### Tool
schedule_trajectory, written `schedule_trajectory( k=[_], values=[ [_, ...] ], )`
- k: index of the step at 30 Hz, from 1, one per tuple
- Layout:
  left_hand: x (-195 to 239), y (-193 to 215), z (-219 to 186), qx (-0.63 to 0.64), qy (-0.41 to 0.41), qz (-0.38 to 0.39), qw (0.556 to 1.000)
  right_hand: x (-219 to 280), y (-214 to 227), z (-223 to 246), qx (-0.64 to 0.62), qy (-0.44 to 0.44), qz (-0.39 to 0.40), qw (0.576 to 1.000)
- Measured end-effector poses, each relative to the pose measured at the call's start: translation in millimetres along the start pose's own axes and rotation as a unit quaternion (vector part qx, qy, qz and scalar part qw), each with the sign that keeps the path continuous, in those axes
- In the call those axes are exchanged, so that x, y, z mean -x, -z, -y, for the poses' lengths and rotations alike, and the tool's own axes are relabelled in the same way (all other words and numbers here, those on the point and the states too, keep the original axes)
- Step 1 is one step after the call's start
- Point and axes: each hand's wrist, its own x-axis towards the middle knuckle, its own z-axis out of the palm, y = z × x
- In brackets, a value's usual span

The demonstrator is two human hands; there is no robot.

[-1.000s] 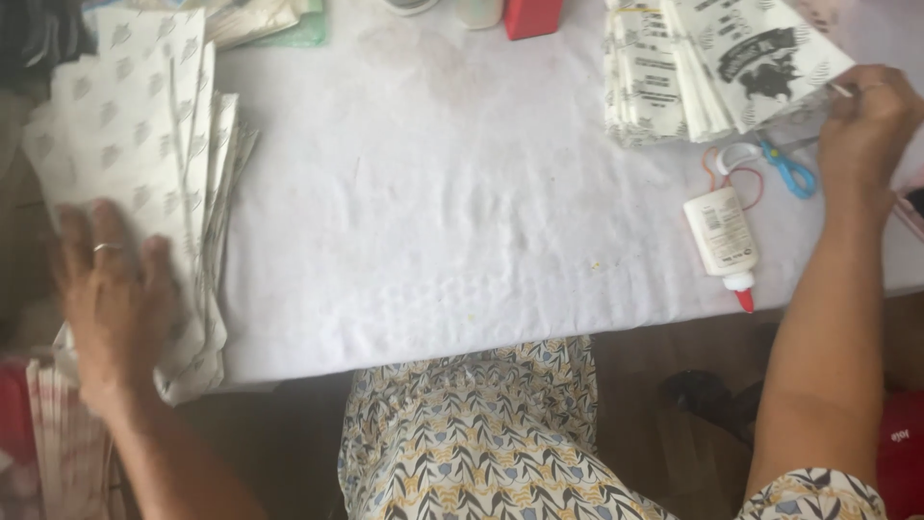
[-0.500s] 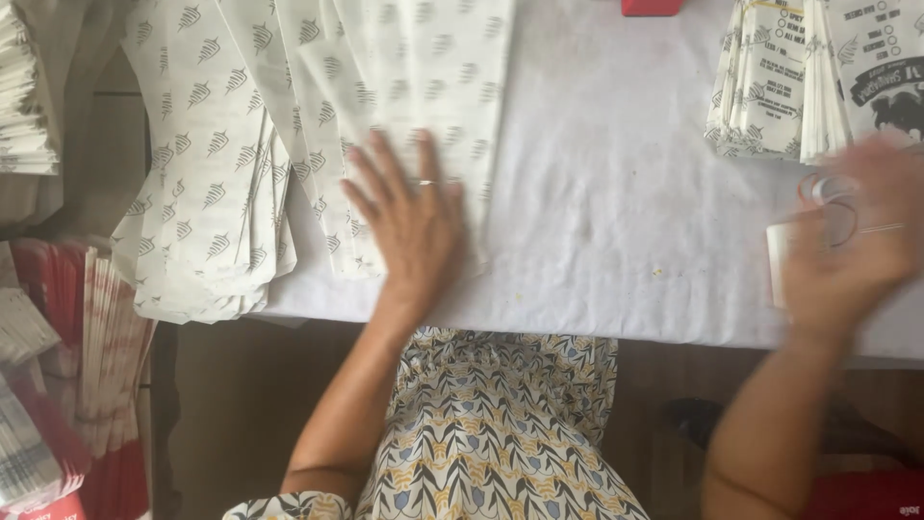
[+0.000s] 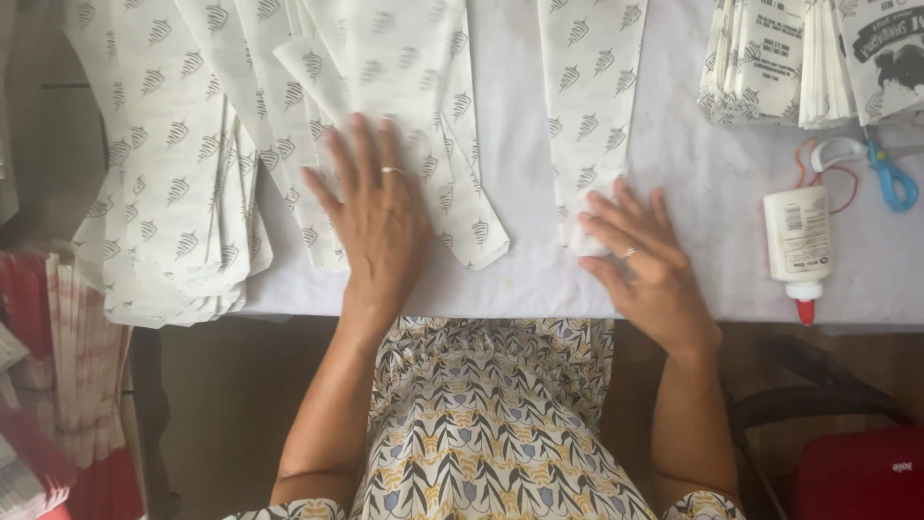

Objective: Applying glue to paper sleeves and stacking them for assembly

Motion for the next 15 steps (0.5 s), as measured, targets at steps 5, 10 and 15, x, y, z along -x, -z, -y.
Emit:
schedule_trajectory(
  k=[5,10,15],
  values=[
    [21.6,-19.1,-24.7,0.137,-0.165,-0.149,0.965,8.6,16.8,-2.5,-0.084,-0.001,-0.079,0.993],
    [37.2,-11.3,-100.1,0.239,-0.302,-0.055,0.921,7.7,13.4,-3.5,-0.089,-0.007,-0.079,0.993],
    [39.0,-1.0,-110.0,0.257,-0.306,-0.045,0.916,6.0,15.2,8.8,-0.080,0.002,-0.099,0.992]
  ],
)
